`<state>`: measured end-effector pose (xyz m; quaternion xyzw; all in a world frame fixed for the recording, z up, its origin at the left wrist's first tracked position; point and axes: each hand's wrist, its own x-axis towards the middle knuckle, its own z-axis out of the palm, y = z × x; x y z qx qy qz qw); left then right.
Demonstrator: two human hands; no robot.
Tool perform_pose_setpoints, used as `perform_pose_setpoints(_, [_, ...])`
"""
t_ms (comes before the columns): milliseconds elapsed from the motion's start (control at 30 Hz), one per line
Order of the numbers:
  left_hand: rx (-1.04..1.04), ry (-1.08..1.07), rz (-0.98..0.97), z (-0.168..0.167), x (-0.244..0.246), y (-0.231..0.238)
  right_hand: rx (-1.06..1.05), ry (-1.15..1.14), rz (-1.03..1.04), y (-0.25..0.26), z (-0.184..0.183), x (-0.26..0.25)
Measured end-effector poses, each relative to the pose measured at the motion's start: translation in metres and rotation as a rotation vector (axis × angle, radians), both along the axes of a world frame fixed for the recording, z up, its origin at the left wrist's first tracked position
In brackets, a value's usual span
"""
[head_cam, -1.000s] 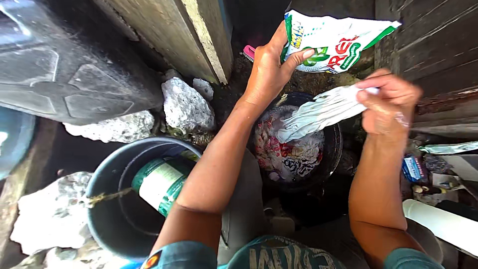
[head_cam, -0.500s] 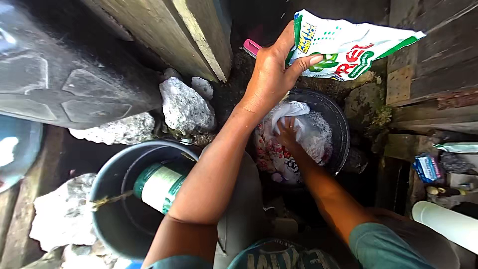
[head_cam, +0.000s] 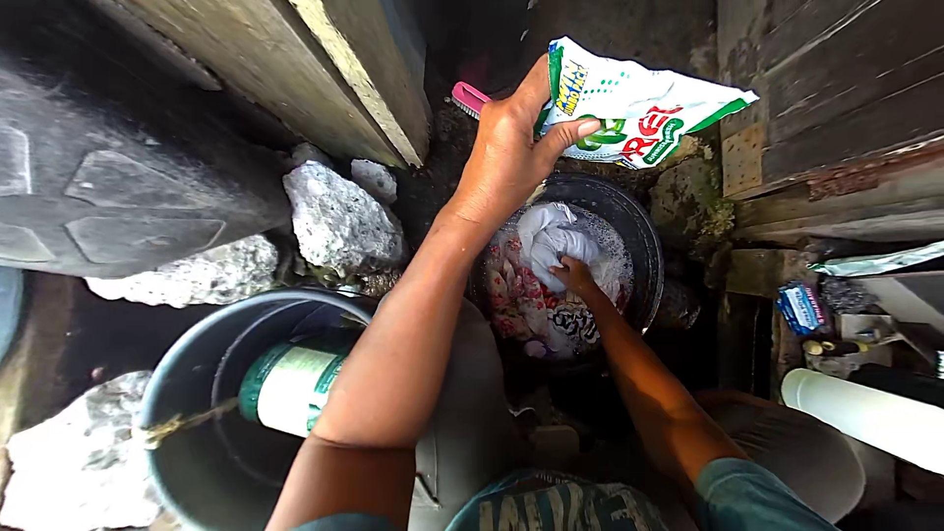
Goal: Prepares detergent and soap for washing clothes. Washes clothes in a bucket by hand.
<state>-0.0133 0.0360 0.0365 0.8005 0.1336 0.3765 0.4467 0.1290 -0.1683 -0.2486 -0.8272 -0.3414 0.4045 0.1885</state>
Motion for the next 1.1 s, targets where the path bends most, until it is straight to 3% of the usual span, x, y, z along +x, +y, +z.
perform_pose_setpoints(267, [-0.033, -0.026, 0.018, 0.002, -0.003, 0.002, 0.411, 0.283, -0.451, 0.028, 0.084, 0.018])
perform_pose_setpoints(367, [-0.019, -0.022, 0.024, 0.002, -0.003, 0.003, 0.519, 0.501, -0.515, 0.033, 0.084, 0.038])
perform_pose_setpoints(500, [-0.004, -0.020, 0.031, 0.002, -0.002, 0.002, 0.421, 0.293, -0.638, 0.035, 0.048, 0.040])
perform_pose_setpoints(633, [0.035, -0.005, 0.037, -0.001, -0.001, 0.002, 0.097, 0.077, -0.220, 0.020, -0.007, -0.004])
perform_pose_setpoints(733, [0.037, -0.001, 0.037, -0.001, -0.001, 0.002, -0.037, 0.086, -0.153, 0.016, -0.003, -0.031])
perform_pose_setpoints(967, [0.023, -0.014, 0.035, 0.000, -0.003, 0.002, 0.527, 0.268, -0.558, -0.013, 0.054, -0.020])
perform_pose_setpoints(1033, [0.024, -0.016, 0.031, 0.000, -0.003, 0.002, 0.670, 0.279, -0.584, -0.018, 0.076, -0.014])
perform_pose_setpoints(1100, [0.021, -0.019, 0.032, 0.001, -0.002, 0.002, 0.728, 0.152, -0.492, -0.019, 0.101, -0.007])
